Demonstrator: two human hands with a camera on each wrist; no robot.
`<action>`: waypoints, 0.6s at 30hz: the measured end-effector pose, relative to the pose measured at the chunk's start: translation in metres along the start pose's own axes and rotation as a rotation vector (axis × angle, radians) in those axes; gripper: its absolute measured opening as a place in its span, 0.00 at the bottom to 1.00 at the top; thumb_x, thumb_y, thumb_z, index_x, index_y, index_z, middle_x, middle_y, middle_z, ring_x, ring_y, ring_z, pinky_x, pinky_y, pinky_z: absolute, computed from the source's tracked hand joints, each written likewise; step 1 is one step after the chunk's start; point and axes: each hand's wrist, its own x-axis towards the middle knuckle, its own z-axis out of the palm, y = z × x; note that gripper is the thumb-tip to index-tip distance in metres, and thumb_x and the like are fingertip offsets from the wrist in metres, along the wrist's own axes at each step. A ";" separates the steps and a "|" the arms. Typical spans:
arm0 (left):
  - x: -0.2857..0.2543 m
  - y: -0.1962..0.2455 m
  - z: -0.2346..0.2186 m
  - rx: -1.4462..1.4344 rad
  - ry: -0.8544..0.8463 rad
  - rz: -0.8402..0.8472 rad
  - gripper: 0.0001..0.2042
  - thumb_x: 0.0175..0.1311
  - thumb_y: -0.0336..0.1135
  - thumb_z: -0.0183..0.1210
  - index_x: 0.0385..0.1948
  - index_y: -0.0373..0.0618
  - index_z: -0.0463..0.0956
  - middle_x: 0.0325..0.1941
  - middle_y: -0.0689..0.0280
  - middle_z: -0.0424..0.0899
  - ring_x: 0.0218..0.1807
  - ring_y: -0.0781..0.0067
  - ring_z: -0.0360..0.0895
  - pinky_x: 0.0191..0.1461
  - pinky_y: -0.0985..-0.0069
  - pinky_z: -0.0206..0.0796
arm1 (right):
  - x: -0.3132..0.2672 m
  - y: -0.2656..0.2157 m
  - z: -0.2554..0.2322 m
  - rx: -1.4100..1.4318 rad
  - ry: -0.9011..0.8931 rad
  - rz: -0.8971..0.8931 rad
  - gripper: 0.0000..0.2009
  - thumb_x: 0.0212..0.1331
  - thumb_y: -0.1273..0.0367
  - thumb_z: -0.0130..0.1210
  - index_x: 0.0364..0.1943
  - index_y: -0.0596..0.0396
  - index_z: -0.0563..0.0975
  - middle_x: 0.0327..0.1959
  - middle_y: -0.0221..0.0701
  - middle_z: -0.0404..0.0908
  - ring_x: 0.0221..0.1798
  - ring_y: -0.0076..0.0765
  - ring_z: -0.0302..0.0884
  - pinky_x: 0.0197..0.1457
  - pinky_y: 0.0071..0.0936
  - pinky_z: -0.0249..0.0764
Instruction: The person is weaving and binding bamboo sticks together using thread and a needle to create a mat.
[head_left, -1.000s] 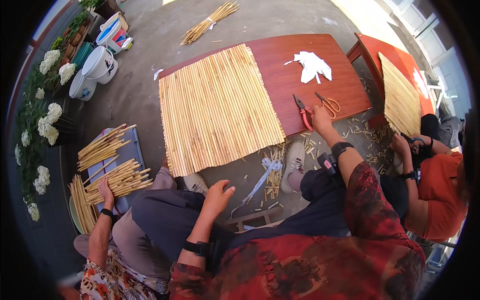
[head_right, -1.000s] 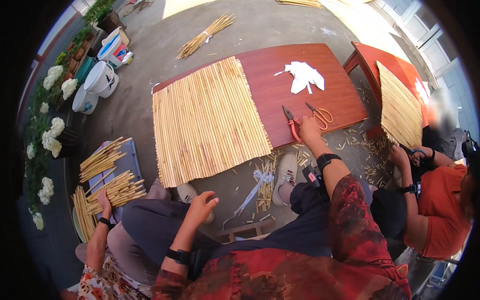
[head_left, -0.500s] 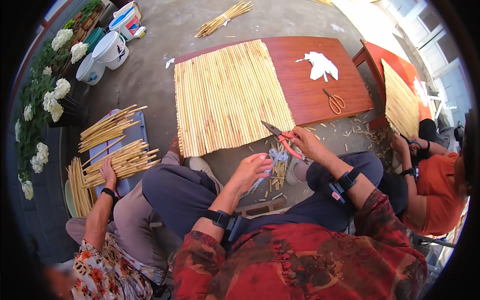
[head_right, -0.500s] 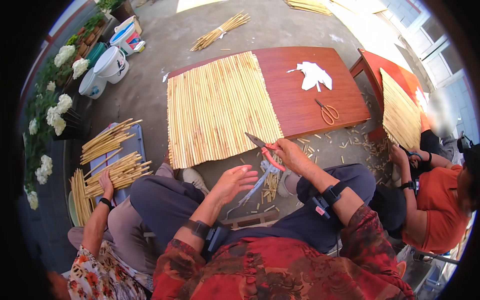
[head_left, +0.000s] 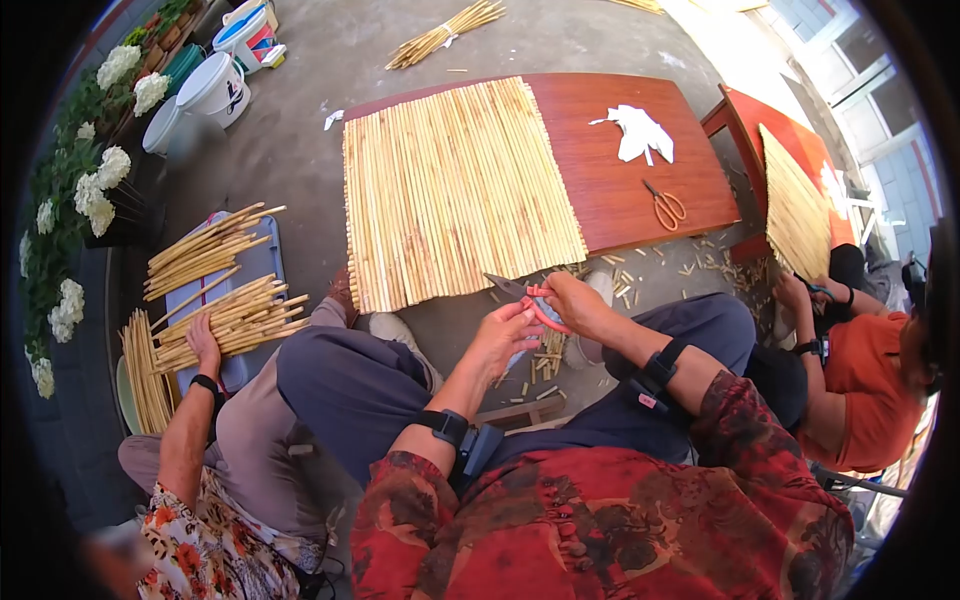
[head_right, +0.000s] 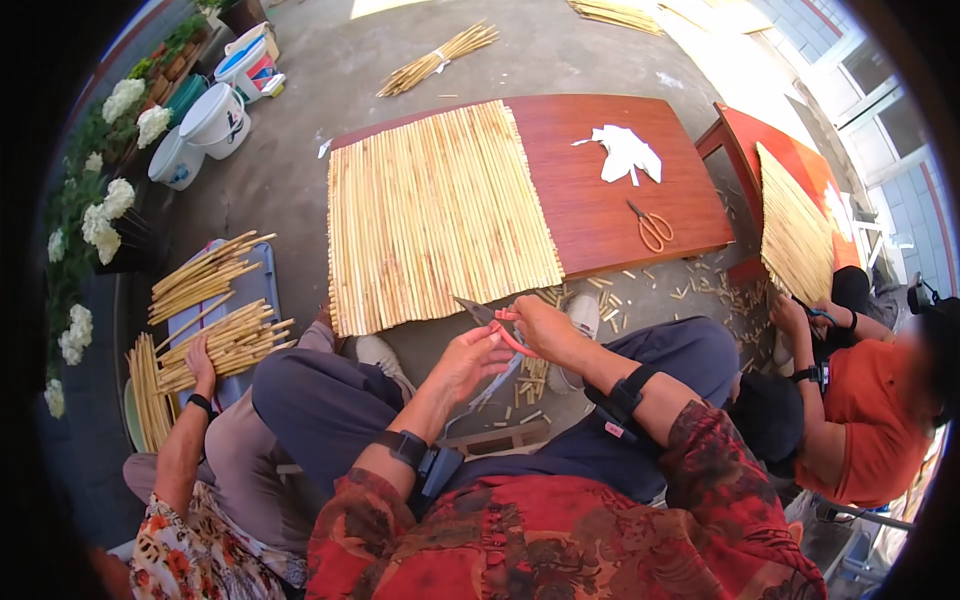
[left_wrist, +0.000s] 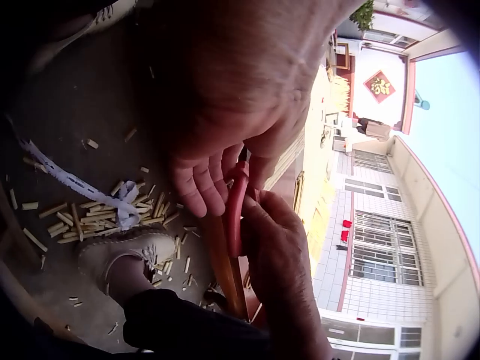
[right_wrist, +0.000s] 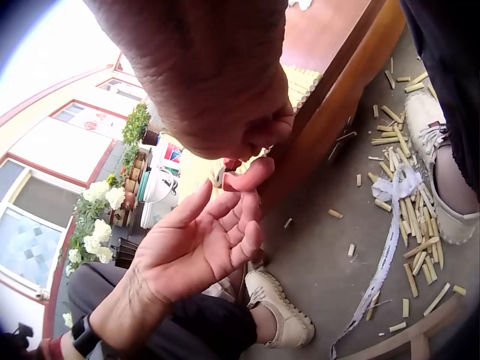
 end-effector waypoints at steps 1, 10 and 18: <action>0.003 -0.001 -0.001 -0.004 0.013 0.010 0.14 0.59 0.34 0.52 0.46 0.43 0.67 0.42 0.62 0.75 0.42 0.69 0.73 0.42 0.72 0.67 | 0.002 -0.001 0.001 -0.012 -0.005 0.045 0.06 0.54 0.70 0.46 0.33 0.56 0.70 0.34 0.44 0.73 0.38 0.49 0.73 0.39 0.37 0.68; 0.011 -0.004 -0.008 0.003 0.052 0.013 0.12 0.57 0.31 0.53 0.42 0.42 0.69 0.37 0.64 0.76 0.37 0.73 0.74 0.40 0.74 0.67 | 0.001 -0.012 0.001 -0.041 -0.060 0.144 0.07 0.53 0.68 0.47 0.35 0.54 0.70 0.36 0.43 0.74 0.40 0.50 0.73 0.41 0.39 0.68; 0.013 -0.009 -0.009 -0.011 0.037 0.023 0.12 0.57 0.30 0.53 0.42 0.42 0.69 0.34 0.65 0.76 0.34 0.75 0.74 0.37 0.76 0.68 | 0.000 -0.014 -0.004 -0.083 -0.082 0.172 0.09 0.53 0.66 0.48 0.35 0.55 0.70 0.38 0.42 0.73 0.41 0.50 0.72 0.42 0.39 0.67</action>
